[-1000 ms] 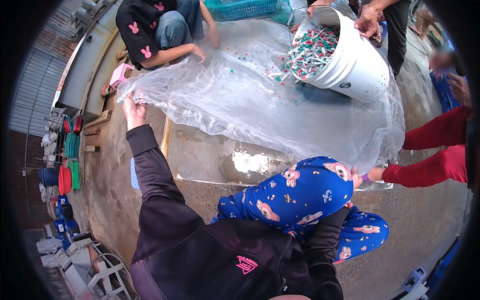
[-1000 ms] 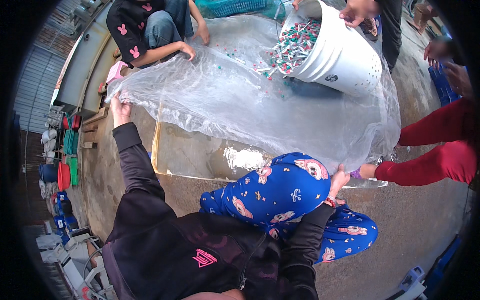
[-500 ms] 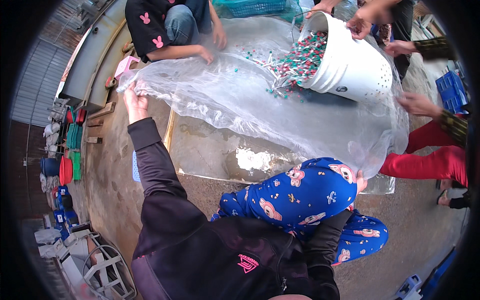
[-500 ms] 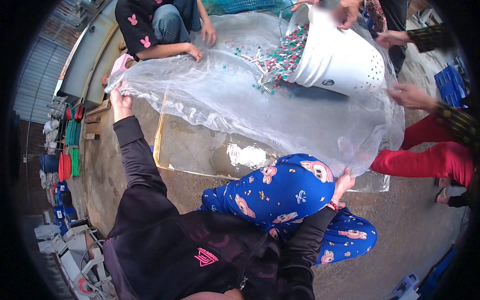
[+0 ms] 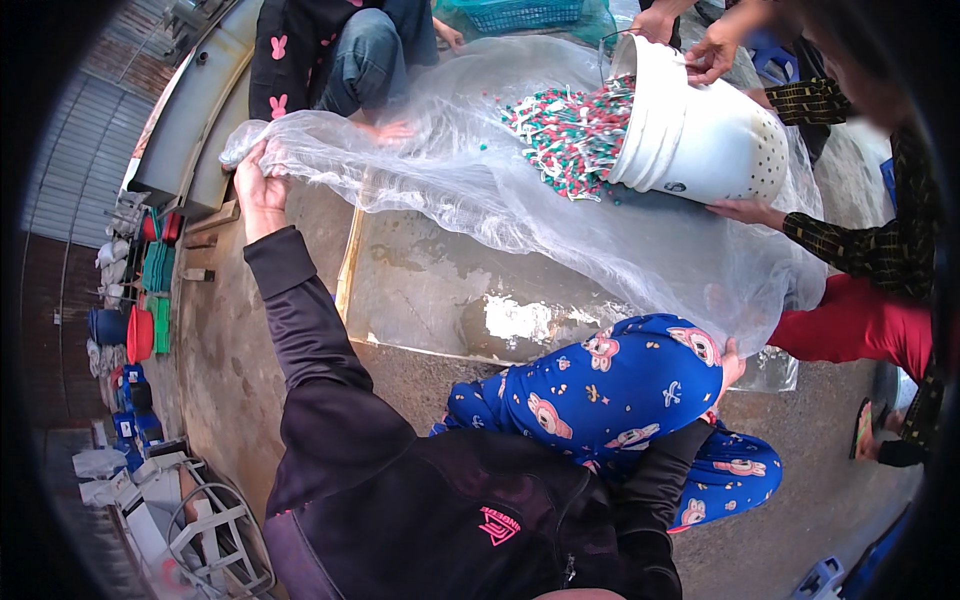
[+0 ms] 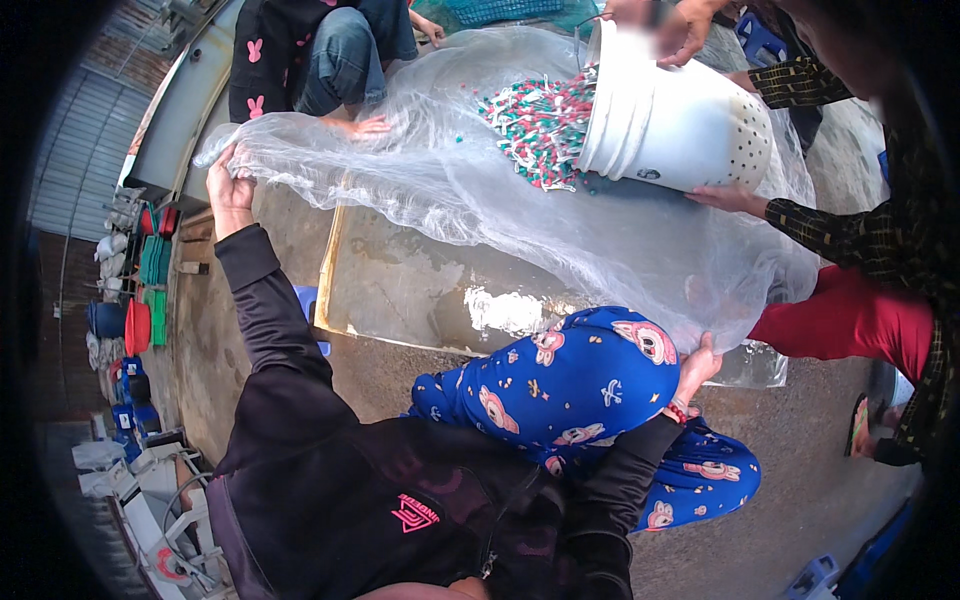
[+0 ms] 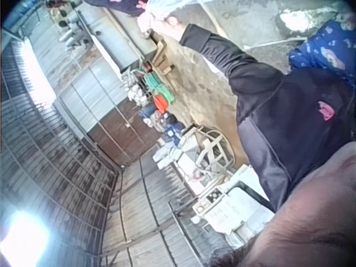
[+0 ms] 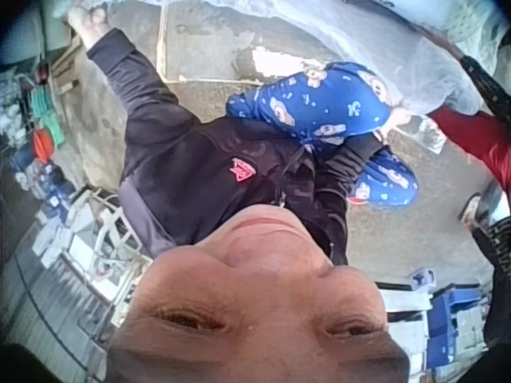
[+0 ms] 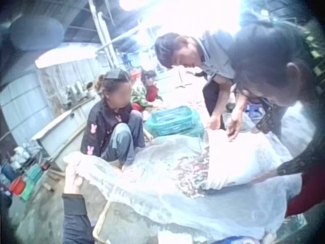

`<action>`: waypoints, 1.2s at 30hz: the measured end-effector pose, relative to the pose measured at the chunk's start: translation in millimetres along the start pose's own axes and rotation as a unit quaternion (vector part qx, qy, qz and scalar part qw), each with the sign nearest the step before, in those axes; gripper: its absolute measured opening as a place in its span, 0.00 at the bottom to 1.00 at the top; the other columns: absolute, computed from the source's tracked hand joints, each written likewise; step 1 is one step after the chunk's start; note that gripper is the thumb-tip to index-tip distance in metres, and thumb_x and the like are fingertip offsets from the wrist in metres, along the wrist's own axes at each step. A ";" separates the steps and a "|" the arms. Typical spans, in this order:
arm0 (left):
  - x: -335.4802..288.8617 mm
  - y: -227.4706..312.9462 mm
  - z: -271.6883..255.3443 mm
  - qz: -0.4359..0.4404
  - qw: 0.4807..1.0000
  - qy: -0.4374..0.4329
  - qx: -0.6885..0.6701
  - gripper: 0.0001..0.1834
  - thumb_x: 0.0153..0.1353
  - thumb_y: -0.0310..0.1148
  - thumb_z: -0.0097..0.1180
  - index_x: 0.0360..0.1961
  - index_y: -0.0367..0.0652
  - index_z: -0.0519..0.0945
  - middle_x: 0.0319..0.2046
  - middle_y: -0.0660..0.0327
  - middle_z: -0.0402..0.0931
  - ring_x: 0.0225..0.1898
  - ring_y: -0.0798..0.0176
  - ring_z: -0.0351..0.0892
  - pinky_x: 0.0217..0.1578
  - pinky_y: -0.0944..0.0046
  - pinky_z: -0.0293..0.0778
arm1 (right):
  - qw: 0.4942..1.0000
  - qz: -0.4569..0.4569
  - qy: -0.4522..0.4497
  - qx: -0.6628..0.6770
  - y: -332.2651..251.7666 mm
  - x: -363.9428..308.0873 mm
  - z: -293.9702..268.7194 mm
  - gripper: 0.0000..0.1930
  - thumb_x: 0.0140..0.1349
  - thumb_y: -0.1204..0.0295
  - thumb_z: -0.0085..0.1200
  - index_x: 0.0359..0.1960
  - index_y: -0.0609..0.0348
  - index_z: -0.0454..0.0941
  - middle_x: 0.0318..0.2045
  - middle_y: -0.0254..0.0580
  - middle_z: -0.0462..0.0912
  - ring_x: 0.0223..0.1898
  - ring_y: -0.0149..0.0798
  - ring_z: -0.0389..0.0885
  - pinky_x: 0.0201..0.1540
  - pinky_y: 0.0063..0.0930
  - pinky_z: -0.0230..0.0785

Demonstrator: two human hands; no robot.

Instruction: The person works with others to sort a large pile of small red, white, and green items on a plastic sheet on a board, picking them up by hand and placing them into a small red bowl.

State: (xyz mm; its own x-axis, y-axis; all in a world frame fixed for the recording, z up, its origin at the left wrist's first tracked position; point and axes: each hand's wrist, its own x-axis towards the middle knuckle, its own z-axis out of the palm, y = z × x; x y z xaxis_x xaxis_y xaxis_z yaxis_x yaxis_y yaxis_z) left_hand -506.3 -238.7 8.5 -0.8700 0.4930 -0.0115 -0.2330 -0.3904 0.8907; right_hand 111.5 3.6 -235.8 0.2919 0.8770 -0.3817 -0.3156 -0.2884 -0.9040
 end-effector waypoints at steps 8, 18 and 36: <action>8.6 -7.7 -12.3 -0.001 1.000 -0.006 0.001 0.10 0.60 0.29 0.39 0.37 0.35 0.71 0.26 0.59 0.74 0.18 0.69 0.70 0.11 0.76 0.60 | 0.999 -0.015 0.027 -0.014 -12.8 -18.7 10.5 0.15 0.58 0.77 0.41 0.46 0.71 0.65 0.37 0.50 0.74 0.31 0.42 0.77 0.30 0.35 0.73; -2.6 -2.3 11.0 0.025 0.999 -0.045 0.002 0.12 0.61 0.29 0.38 0.41 0.34 0.70 0.29 0.59 0.74 0.20 0.70 0.70 0.12 0.76 0.60 | 0.999 0.000 0.021 0.042 -16.6 -17.0 7.4 0.14 0.58 0.77 0.41 0.46 0.70 0.65 0.37 0.50 0.74 0.32 0.42 0.77 0.30 0.35 0.74; -4.5 -9.8 12.2 0.025 0.999 -0.012 0.033 0.12 0.62 0.30 0.37 0.40 0.35 0.70 0.26 0.62 0.73 0.18 0.72 0.68 0.12 0.77 0.60 | 0.999 0.008 0.001 0.049 1.1 4.3 -12.4 0.15 0.58 0.78 0.41 0.47 0.71 0.65 0.38 0.50 0.73 0.34 0.42 0.76 0.33 0.35 0.72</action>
State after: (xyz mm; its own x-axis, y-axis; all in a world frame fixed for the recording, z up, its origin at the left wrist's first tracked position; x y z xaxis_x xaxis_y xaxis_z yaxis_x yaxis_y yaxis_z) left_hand -494.8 -227.6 5.4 -0.8694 0.4922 0.0440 -0.1591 -0.3631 0.9181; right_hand 123.6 2.3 -240.8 0.2877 0.8716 -0.3969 -0.4064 -0.2642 -0.8747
